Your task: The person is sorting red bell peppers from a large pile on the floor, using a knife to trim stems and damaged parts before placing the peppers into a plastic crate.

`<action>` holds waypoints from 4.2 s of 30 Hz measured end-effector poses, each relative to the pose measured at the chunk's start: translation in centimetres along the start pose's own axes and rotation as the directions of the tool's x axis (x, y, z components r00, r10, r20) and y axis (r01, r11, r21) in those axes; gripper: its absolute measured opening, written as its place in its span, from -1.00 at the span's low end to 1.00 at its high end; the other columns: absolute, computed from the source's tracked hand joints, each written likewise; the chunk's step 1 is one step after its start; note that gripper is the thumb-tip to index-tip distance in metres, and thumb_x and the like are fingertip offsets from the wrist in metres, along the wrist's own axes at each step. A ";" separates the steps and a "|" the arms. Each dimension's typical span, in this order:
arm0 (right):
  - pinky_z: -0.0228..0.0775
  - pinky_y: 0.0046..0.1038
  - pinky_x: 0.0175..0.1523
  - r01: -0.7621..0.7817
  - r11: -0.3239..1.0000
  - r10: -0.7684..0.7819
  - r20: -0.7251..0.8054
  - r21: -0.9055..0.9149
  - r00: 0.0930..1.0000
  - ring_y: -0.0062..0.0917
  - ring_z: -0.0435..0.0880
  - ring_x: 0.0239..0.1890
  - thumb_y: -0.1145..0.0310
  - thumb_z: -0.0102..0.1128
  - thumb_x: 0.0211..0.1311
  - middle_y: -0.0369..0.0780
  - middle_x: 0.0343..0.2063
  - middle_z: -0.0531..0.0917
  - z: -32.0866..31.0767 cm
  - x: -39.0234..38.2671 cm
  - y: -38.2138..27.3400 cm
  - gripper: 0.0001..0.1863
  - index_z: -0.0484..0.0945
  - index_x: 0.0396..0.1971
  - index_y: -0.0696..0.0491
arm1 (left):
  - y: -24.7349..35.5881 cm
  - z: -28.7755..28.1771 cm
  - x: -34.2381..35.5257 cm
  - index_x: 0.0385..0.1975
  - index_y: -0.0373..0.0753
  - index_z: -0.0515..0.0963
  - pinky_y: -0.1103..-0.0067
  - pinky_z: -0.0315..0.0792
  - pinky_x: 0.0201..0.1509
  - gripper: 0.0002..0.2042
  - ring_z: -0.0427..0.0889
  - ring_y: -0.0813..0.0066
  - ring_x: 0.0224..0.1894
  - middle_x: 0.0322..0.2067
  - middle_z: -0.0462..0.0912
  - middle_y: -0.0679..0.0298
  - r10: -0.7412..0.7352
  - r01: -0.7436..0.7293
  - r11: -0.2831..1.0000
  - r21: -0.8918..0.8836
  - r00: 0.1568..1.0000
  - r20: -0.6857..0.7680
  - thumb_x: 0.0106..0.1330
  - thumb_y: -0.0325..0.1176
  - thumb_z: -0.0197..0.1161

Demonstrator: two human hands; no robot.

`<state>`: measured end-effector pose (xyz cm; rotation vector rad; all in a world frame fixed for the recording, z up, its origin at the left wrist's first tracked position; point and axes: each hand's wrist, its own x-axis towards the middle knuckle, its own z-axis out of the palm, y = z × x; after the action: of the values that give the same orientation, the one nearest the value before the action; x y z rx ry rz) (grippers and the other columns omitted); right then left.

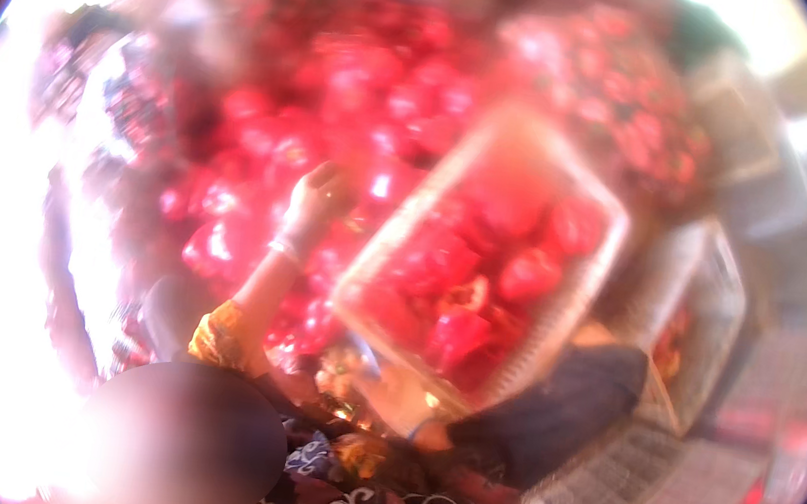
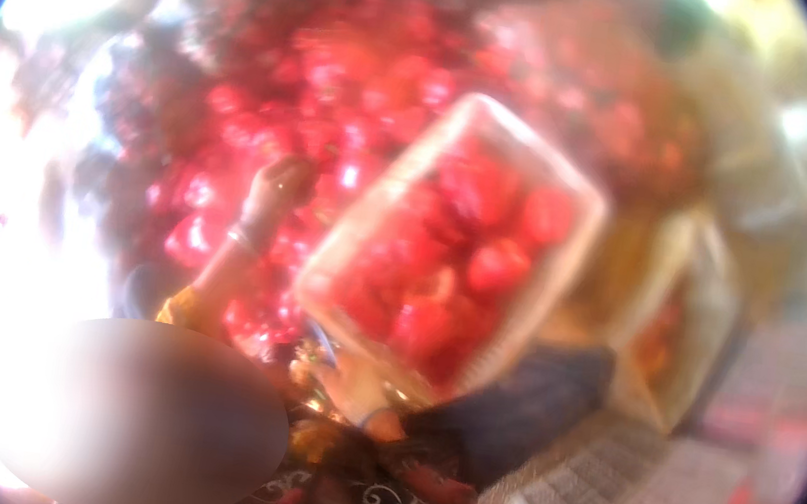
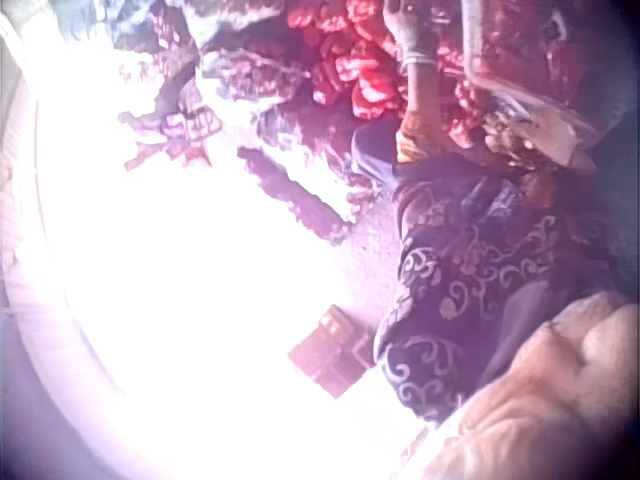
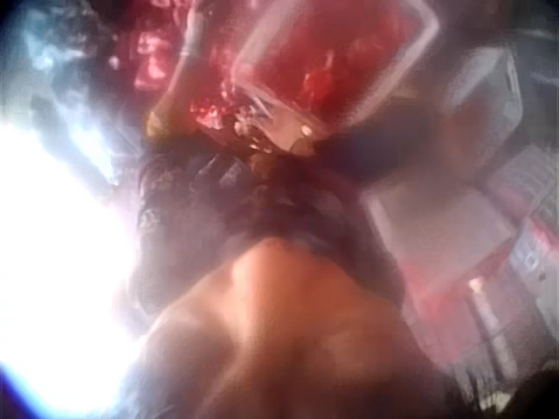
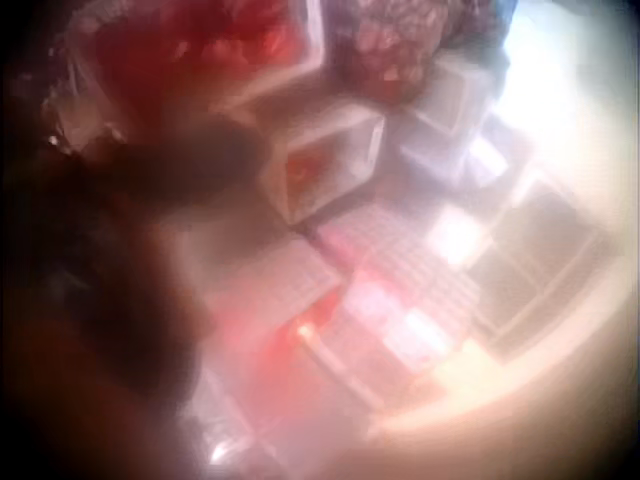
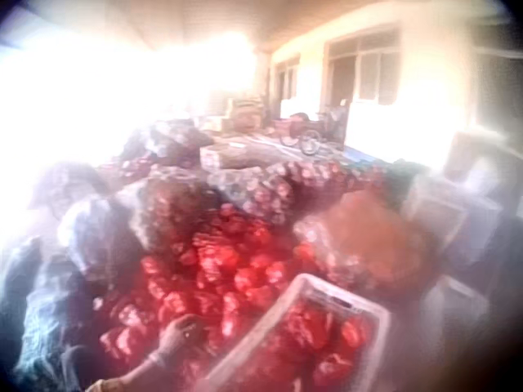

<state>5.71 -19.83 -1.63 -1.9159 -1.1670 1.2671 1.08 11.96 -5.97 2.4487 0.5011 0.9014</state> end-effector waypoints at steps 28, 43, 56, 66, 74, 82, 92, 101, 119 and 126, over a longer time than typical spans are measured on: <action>0.47 -0.20 -0.40 0.006 0.975 -0.101 -0.423 -0.220 0.901 -0.06 0.69 -0.49 0.31 0.22 0.36 0.04 -0.58 0.63 2.2 4.3 0.4 -0.79 0.68 -0.25 0.16 | -11.0 -8.0 -8.9 0.38 -0.04 0.22 0.24 0.29 0.38 -0.08 0.34 0.06 0.37 0.34 0.37 0.13 -0.964 0.968 0.094 0.231 0.146 -0.221 -0.04 0.09 0.43; 0.52 -0.44 -0.14 0.072 0.997 -0.059 -0.412 0.018 0.909 -0.51 0.72 -0.29 0.22 0.25 0.36 -0.01 -0.31 0.75 0.9 7.5 -3.5 -0.68 0.69 -0.04 0.11 | 10.8 -7.9 -12.1 0.18 -0.15 0.38 0.19 0.50 0.00 -0.34 0.54 -0.04 -0.02 -0.08 0.53 0.03 -0.339 0.310 0.918 0.248 0.937 0.084 -0.01 -0.24 0.43; 0.51 -0.49 -0.12 0.083 0.928 0.041 -0.321 0.363 0.946 -0.60 0.69 -0.23 0.32 0.19 0.35 -0.20 -0.29 0.77 2.6 11.1 1.1 -0.73 0.71 -0.06 0.09 | 12.5 -6.1 -11.8 0.32 -0.21 0.29 0.09 0.33 0.19 -0.34 0.47 -0.03 0.09 -0.01 0.50 0.01 -0.185 0.181 0.982 0.057 0.981 0.060 0.30 0.03 0.18; 0.51 -0.41 -0.21 0.035 0.983 0.043 -0.411 0.180 0.911 -0.57 0.67 -0.39 0.31 0.22 0.26 -0.11 -0.42 0.74 2.9 9.8 -1.0 -0.76 0.70 -0.22 0.16 | 12.3 -2.7 -9.0 -0.33 -0.17 0.62 0.21 0.46 -0.10 -0.62 0.64 -0.07 -0.24 -0.37 0.68 0.01 -0.813 0.814 0.580 0.010 0.580 -0.063 0.38 0.02 0.05; 0.41 -0.32 -0.34 -0.015 0.981 0.121 -0.544 0.195 0.830 -0.53 0.51 -0.56 0.27 0.25 0.19 -0.15 -0.63 0.58 4.0 10.6 -0.8 -0.74 0.61 -0.39 0.22 | 9.7 -1.7 -7.5 -0.37 -0.13 0.65 0.20 0.46 -0.12 -0.54 0.66 -0.04 -0.25 -0.39 0.68 0.02 -0.886 0.878 0.460 0.132 0.463 0.011 0.43 0.10 -0.06; 0.39 -0.28 -0.30 -0.009 0.958 0.209 -0.676 0.287 0.706 -0.48 0.53 -0.51 0.26 0.22 0.24 -0.16 -0.61 0.59 4.1 9.6 -2.7 -0.72 0.61 -0.37 0.23 | 8.2 0.1 -7.1 -0.35 -0.16 0.64 0.17 0.45 -0.08 -0.46 0.66 -0.09 -0.19 -0.34 0.69 -0.01 -0.909 0.911 0.412 -0.006 0.411 -0.068 0.46 0.15 -0.17; 0.38 -0.33 -0.30 -0.232 0.943 0.322 -0.479 0.240 0.816 -0.54 0.53 -0.46 0.28 0.11 0.37 -0.11 -0.50 0.66 3.0 11.2 0.8 -0.70 0.64 -0.27 0.24 | 8.0 1.4 -8.8 -0.22 -0.18 0.63 0.17 0.44 -0.07 -0.50 0.64 -0.11 -0.17 -0.25 0.69 -0.02 -0.914 0.890 0.402 -0.215 0.374 -0.158 0.50 0.07 -0.17; 0.30 -0.53 -0.41 -0.014 0.989 0.103 -0.628 0.145 0.771 -0.64 0.50 -0.50 0.33 0.04 0.39 -0.33 -0.49 0.63 4.2 15.1 9.1 -0.74 0.66 -0.20 0.17 | 7.8 3.1 -10.7 -0.14 -0.23 0.63 0.19 0.44 -0.02 -0.45 0.65 -0.09 -0.16 -0.27 0.68 -0.07 -0.774 0.730 0.627 -0.271 0.546 -0.320 0.51 0.11 -0.18; 0.35 -0.57 -0.57 0.188 0.542 0.382 -0.440 0.819 0.813 -0.61 0.51 -0.63 0.07 0.18 0.45 -0.26 -0.42 0.68 -2.5 2.3 -1.5 -0.57 0.63 -0.06 0.18 | 5.9 1.3 -12.4 -0.58 -0.17 0.40 0.62 0.22 -0.58 -0.59 0.30 0.71 -0.59 -0.66 0.28 0.46 -0.950 0.446 0.248 -0.860 0.287 -0.124 0.56 -0.11 0.02; 0.35 -0.59 -0.54 -0.109 0.883 0.214 -0.183 0.457 0.960 -0.66 0.55 -0.57 0.03 0.19 0.43 -0.30 -0.48 0.67 -1.0 -1.6 -0.8 -0.58 0.67 -0.12 0.14 | -0.2 -1.4 -14.6 0.08 -0.48 0.53 0.55 0.63 -0.18 -0.64 0.69 0.33 -0.32 -0.23 0.72 0.06 -0.579 0.343 0.815 -0.467 0.521 -0.627 0.48 -0.32 0.03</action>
<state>6.07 -20.85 0.11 -1.7758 -0.5462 1.2293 -10.33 5.44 -12.48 1.4280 1.1614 1.5855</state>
